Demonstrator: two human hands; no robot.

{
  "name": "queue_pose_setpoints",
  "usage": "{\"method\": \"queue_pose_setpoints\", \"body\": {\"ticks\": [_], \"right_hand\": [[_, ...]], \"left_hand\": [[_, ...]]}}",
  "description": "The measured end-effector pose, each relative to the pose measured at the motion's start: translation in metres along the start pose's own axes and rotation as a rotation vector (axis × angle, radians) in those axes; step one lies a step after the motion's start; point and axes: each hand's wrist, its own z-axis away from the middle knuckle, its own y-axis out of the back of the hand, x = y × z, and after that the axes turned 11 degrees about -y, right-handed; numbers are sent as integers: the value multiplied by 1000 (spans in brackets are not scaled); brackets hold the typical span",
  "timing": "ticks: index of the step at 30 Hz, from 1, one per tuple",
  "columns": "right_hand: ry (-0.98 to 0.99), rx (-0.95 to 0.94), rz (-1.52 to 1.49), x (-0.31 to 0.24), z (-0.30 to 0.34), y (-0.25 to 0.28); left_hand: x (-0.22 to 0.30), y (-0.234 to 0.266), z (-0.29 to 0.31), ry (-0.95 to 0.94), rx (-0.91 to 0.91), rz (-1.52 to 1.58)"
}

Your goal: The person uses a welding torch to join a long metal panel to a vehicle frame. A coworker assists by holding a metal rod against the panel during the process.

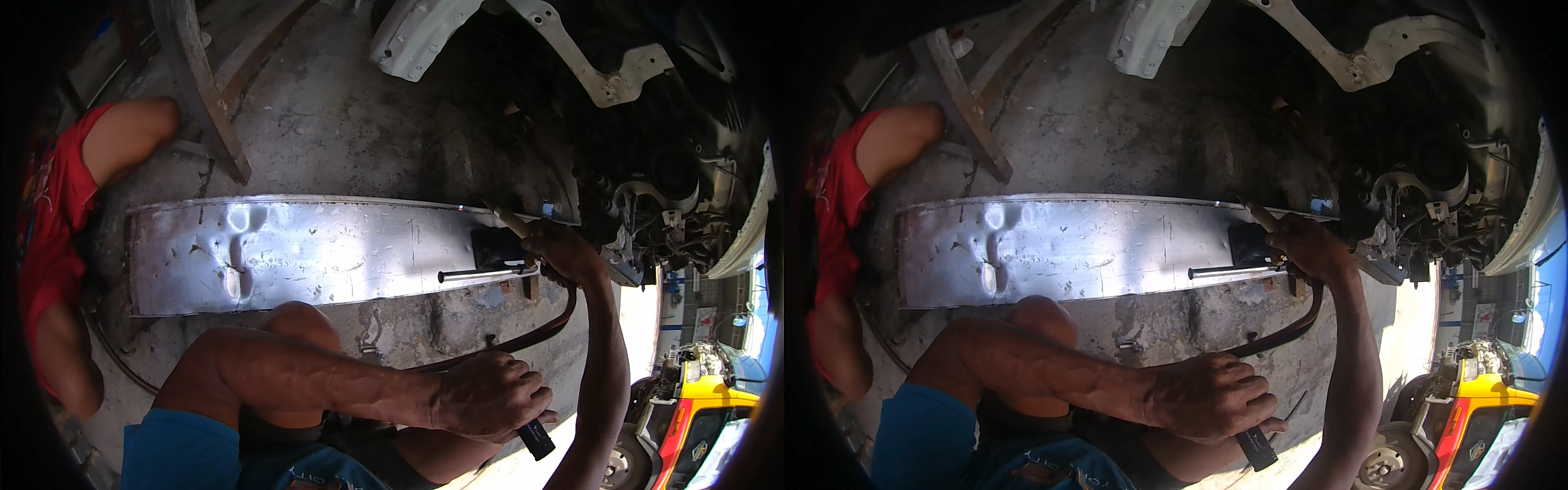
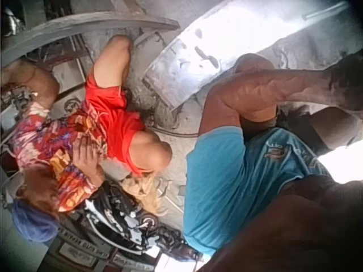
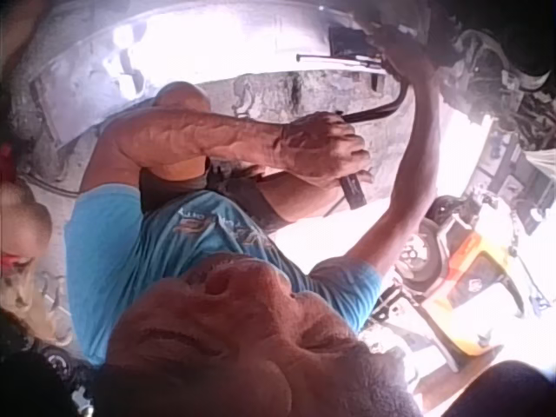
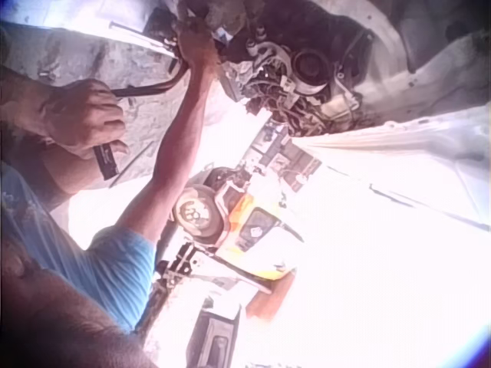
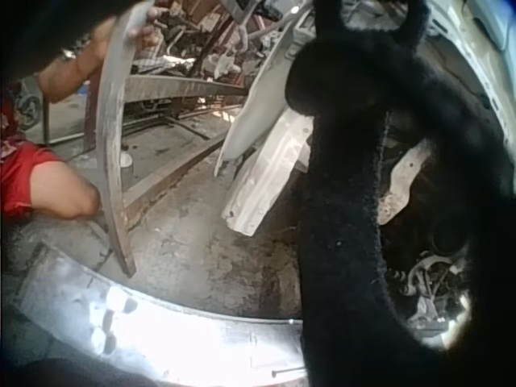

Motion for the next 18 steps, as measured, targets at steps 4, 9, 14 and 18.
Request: {"method": "queue_pose_setpoints", "body": {"ticks": [4, 9, 14, 18], "right_hand": [[0, 25, 37, 10, -3, -1], [99, 46, 15, -5, -28, -13], [73, 116, 35, 26, -11, -8], [87, 130, -4, 30, -7, -9]], "left_hand": [[2, -2, -1, -1, 11, 28], [-8, 4, 7, 31, -19, -55], [1, -5, 1, -1, 5, 4], [0, -7, 2, -6, -4, 7]]}}
